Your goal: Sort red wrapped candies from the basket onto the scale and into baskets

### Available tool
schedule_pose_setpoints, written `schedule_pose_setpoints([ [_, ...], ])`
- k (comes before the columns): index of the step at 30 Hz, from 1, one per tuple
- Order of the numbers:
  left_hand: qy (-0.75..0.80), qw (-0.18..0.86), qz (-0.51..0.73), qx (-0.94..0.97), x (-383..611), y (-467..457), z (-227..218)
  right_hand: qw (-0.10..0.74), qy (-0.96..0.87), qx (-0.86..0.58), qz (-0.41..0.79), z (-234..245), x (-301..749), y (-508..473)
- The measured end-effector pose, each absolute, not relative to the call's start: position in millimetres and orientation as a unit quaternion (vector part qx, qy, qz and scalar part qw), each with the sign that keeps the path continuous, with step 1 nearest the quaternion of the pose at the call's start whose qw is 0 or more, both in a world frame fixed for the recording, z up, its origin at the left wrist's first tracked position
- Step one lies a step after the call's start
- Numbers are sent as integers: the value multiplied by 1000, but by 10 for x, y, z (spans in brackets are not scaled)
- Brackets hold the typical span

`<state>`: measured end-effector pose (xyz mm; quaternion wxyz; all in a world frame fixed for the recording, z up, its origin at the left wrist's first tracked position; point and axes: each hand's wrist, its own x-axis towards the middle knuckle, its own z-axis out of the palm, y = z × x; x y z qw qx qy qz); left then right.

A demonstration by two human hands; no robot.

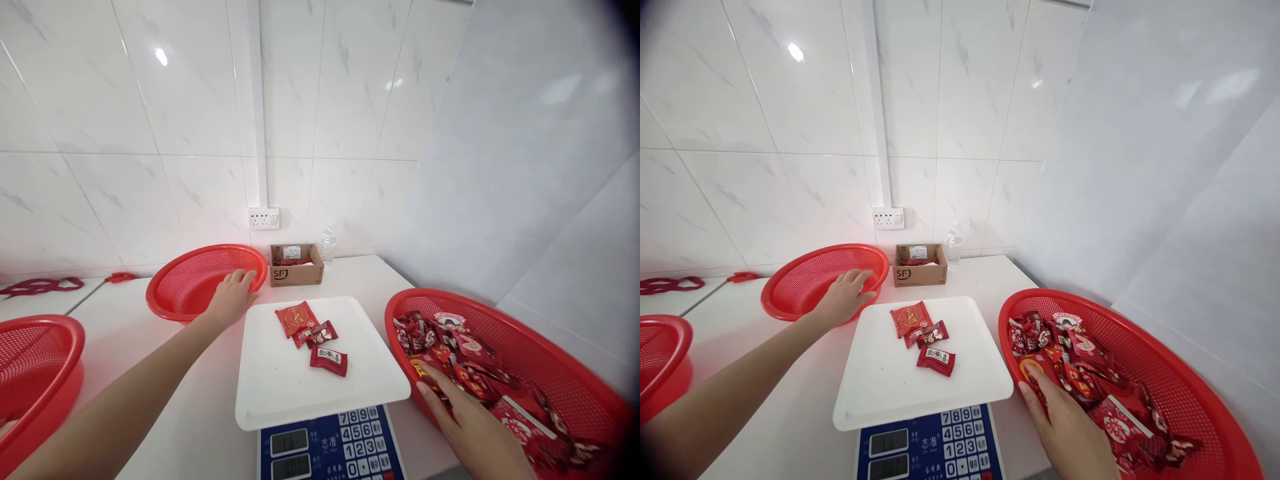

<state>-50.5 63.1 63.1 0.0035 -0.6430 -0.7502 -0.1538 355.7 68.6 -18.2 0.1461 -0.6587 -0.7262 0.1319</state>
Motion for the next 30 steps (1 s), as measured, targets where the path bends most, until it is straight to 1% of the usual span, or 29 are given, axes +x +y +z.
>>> schedule_pose_setpoints([
  [5, -641, -65, -94, -759, -116, 648, 405, 140, -728, -659, 123, -148, 3547, 677],
  [8, -599, -95, -67, -792, 106, 673, 303, 125, -726, -665, 127, -115, 3535, 669],
  [11, -586, -91, -63, -803, 178, 702, 302, 115, -723, -670, 124, -69, 3514, 651],
  [16, -586, -61, -67, -805, 200, 640, 353, 125, -726, -667, 111, -44, 3492, 634],
  [22, -642, -27, -90, -761, 65, 548, 409, 129, -729, -662, 119, -52, 3500, 634],
  [27, -752, 38, -143, -642, -422, 670, 703, 132, -731, -659, 116, -49, 3500, 628],
  [30, -788, 56, -156, -593, -654, 774, 821, 139, -732, -658, 105, -46, 3490, 623],
])
